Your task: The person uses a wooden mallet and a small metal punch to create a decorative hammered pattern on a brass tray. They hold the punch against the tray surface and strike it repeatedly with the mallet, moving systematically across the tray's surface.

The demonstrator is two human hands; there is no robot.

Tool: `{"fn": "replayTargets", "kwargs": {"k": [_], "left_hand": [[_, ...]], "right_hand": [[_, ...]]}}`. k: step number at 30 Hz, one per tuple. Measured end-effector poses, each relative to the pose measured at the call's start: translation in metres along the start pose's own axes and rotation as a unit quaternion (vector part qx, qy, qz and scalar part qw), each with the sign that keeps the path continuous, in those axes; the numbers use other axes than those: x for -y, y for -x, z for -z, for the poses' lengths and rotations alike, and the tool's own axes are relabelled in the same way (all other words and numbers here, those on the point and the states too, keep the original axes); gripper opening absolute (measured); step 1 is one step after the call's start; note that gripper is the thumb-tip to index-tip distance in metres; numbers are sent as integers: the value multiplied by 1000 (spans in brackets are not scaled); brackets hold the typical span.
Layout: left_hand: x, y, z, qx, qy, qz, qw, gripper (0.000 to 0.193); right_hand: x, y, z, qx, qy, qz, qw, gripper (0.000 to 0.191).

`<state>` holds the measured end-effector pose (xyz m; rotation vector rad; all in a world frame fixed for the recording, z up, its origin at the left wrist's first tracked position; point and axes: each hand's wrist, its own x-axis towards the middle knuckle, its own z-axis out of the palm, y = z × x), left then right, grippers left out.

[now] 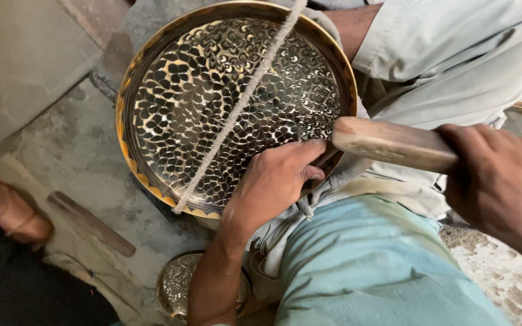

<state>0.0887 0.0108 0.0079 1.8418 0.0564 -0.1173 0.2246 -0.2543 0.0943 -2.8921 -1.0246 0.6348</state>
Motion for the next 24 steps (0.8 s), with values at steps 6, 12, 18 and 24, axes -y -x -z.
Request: {"fn": "replayTargets", "kwargs": {"k": [6, 12, 18, 24], "left_hand": [[3, 21, 10, -74, -40, -6, 996, 34], [14, 24, 9, -78, -36, -10, 996, 35], [23, 25, 11, -76, -45, -22, 996, 35], [24, 22, 13, -53, -42, -10, 998, 31]], "right_hand": [[-3, 9, -9, -13, -150, -111, 982, 56], [27, -14, -1, -130, 55, 101, 985, 64], [40, -31, 3, -49, -323, 41, 944, 63], [30, -35, 1, 35, 99, 22, 994, 60]]}}
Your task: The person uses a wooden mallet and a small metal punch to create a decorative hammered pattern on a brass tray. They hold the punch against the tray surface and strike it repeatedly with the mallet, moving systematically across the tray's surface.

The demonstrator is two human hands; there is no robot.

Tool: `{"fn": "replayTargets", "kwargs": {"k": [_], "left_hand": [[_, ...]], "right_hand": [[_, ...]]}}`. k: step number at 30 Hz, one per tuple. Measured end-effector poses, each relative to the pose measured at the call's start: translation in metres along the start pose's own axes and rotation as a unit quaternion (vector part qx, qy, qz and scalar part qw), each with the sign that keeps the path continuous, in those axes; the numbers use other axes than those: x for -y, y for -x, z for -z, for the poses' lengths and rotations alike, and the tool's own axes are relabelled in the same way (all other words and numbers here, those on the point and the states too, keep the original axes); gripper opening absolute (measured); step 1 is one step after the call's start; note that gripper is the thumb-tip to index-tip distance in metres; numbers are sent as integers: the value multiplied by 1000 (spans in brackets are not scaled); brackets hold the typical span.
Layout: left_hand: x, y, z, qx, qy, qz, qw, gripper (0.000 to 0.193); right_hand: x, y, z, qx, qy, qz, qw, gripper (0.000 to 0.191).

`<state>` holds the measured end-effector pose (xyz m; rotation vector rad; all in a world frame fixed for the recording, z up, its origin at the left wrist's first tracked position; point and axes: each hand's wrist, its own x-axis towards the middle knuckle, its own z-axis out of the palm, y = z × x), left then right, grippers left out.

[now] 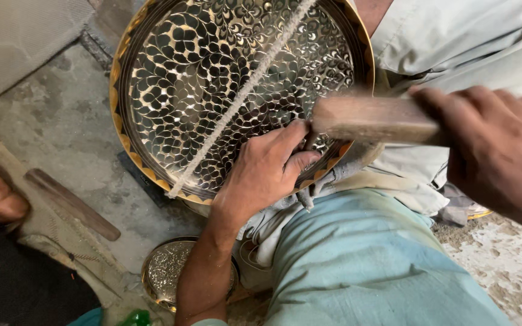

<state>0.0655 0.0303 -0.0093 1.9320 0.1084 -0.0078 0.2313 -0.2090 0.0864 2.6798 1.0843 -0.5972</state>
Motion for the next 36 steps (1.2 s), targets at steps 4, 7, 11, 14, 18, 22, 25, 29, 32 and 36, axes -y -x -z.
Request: {"fn": "replayTargets", "kwargs": {"k": [4, 7, 11, 14, 18, 22, 25, 29, 32, 36], "left_hand": [[1, 2, -2, -1, -3, -4, 1000, 31], [3, 3, -4, 13, 9, 4, 1000, 29], [6, 3, -5, 3, -4, -8, 1000, 29], [6, 2, -5, 9, -4, -3, 1000, 28], [4, 3, -5, 4, -19, -4, 1000, 28], [2, 2, -5, 9, -12, 3, 1000, 29], [1, 3, -4, 3, -31, -2, 1000, 29], [0, 3, -4, 7, -24, 0, 1000, 29], [1, 3, -4, 6, -26, -1, 1000, 30], [1, 4, -5, 26, -34, 13, 999, 31]], "right_hand": [[0, 0, 2, 1, -244, -94, 965, 67], [2, 0, 3, -105, 90, 122, 983, 57], [3, 0, 2, 21, -131, -50, 990, 56], [3, 3, 2, -12, -36, 30, 999, 56], [4, 7, 4, -52, -129, 26, 990, 56], [6, 8, 6, -9, -255, -58, 965, 60], [7, 9, 7, -11, -96, -23, 995, 58], [11, 12, 10, -86, -105, 44, 990, 60], [15, 13, 12, -14, -101, -33, 994, 65], [17, 11, 12, 83, -95, -104, 986, 65]]}}
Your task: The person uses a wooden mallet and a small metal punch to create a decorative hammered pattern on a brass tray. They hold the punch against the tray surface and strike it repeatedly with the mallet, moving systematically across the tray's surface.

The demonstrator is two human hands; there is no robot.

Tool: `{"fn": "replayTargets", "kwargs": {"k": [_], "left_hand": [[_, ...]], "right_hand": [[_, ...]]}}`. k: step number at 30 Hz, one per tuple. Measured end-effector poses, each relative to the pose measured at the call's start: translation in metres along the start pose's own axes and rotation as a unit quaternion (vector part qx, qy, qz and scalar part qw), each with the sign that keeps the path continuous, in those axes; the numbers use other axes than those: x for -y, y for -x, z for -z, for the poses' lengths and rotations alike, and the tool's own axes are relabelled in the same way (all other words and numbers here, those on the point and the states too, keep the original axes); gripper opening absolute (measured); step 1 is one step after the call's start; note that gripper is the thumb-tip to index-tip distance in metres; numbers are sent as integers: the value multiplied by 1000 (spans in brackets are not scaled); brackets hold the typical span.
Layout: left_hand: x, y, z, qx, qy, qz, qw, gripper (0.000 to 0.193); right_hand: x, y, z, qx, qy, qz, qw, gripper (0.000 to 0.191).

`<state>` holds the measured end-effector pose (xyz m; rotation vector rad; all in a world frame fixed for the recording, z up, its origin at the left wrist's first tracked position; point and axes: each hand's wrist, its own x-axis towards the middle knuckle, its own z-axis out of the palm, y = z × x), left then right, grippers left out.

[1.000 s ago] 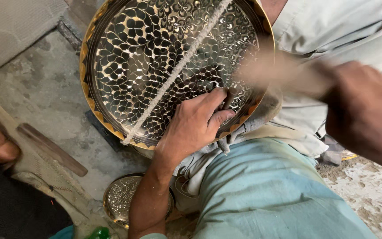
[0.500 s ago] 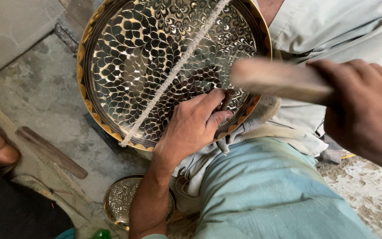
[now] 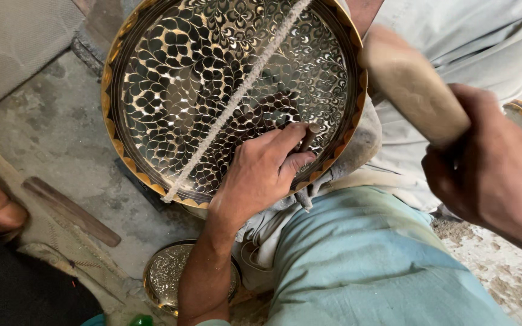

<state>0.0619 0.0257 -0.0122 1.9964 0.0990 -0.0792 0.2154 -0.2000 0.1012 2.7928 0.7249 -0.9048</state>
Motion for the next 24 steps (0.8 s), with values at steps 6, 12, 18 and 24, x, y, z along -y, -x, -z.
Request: {"fn": "replayTargets", "kwargs": {"k": [6, 12, 18, 24], "left_hand": [[1, 0, -1, 1, -3, -5, 1000, 31], [2, -2, 5, 1, -3, -4, 1000, 30], [-3, 2, 8, -6, -6, -11, 1000, 31], [-22, 30, 21, -182, 80, 36, 979, 24]], "right_hand": [[-10, 2, -4, -52, 30, 73, 996, 62], [-6, 1, -7, -17, 55, 24, 998, 61], [12, 5, 8, -20, 62, 9, 998, 51], [7, 10, 13, -104, -38, 115, 987, 54]]}}
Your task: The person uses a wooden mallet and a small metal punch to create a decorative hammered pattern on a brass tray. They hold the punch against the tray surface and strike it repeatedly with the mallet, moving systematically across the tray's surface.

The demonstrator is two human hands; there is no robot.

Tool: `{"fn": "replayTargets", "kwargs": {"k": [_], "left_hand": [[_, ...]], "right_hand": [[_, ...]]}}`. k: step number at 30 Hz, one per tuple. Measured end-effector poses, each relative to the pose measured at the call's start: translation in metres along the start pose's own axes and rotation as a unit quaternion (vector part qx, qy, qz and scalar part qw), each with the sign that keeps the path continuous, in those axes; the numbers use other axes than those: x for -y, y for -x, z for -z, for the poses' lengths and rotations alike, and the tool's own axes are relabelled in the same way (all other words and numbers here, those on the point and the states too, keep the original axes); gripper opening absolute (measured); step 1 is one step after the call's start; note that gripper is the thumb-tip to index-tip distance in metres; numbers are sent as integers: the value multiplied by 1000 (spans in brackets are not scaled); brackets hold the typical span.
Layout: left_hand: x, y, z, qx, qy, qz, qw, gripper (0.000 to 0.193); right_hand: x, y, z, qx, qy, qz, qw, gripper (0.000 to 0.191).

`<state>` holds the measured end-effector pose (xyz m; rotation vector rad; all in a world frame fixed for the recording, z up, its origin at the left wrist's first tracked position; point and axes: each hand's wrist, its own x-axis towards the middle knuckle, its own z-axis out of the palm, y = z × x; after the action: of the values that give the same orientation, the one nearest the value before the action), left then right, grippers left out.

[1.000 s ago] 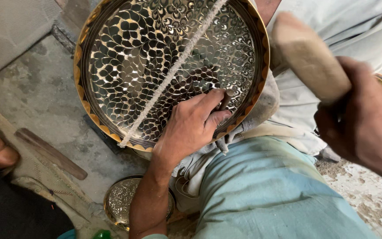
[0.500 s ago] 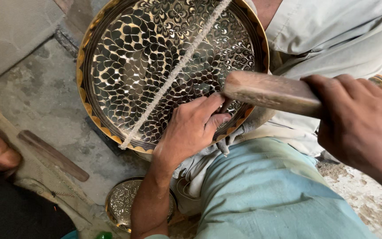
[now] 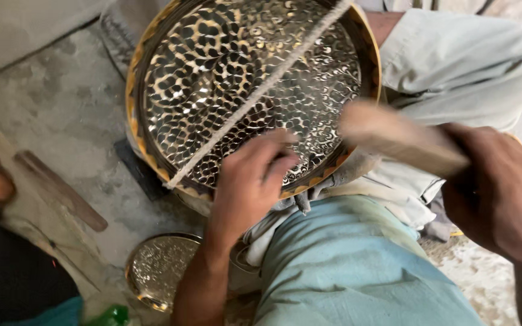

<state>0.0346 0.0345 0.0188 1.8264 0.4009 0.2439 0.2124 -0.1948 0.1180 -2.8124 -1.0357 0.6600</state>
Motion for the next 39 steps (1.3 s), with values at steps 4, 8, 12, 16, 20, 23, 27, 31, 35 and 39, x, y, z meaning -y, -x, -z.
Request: {"fn": "replayTargets", "kwargs": {"k": [4, 8, 12, 16, 20, 23, 27, 31, 35, 39], "left_hand": [[-17, 41, 1, -216, 103, 144, 960, 19], [-9, 66, -12, -244, 103, 178, 948, 20], [5, 76, -17, -263, -44, 158, 951, 25], [8, 81, -19, -282, -64, 157, 945, 27], [9, 83, -21, -284, -68, 164, 942, 28], [8, 84, -25, -293, -60, 152, 942, 28], [8, 83, -32, -308, -79, 164, 934, 27], [10, 87, -35, -318, -27, 173, 932, 33], [18, 88, -35, -313, -81, 168, 931, 29], [25, 90, -33, -297, -58, 184, 935, 28]], "right_hand": [[-7, -3, -9, -47, -133, 2, 990, 60], [6, -17, -10, -30, -152, 63, 986, 63], [48, -36, 4, -25, -62, 167, 984, 53], [92, -56, 20, -51, 11, 284, 957, 51], [111, -67, 23, -59, 84, 331, 938, 53], [122, -69, 23, -70, 177, 363, 912, 47], [155, -73, 37, -109, 322, 470, 814, 36], [183, -77, 32, -94, 345, 454, 816, 38], [182, -80, 21, -129, 420, 485, 756, 46], [177, -78, 22, -77, 436, 471, 763, 36]]}}
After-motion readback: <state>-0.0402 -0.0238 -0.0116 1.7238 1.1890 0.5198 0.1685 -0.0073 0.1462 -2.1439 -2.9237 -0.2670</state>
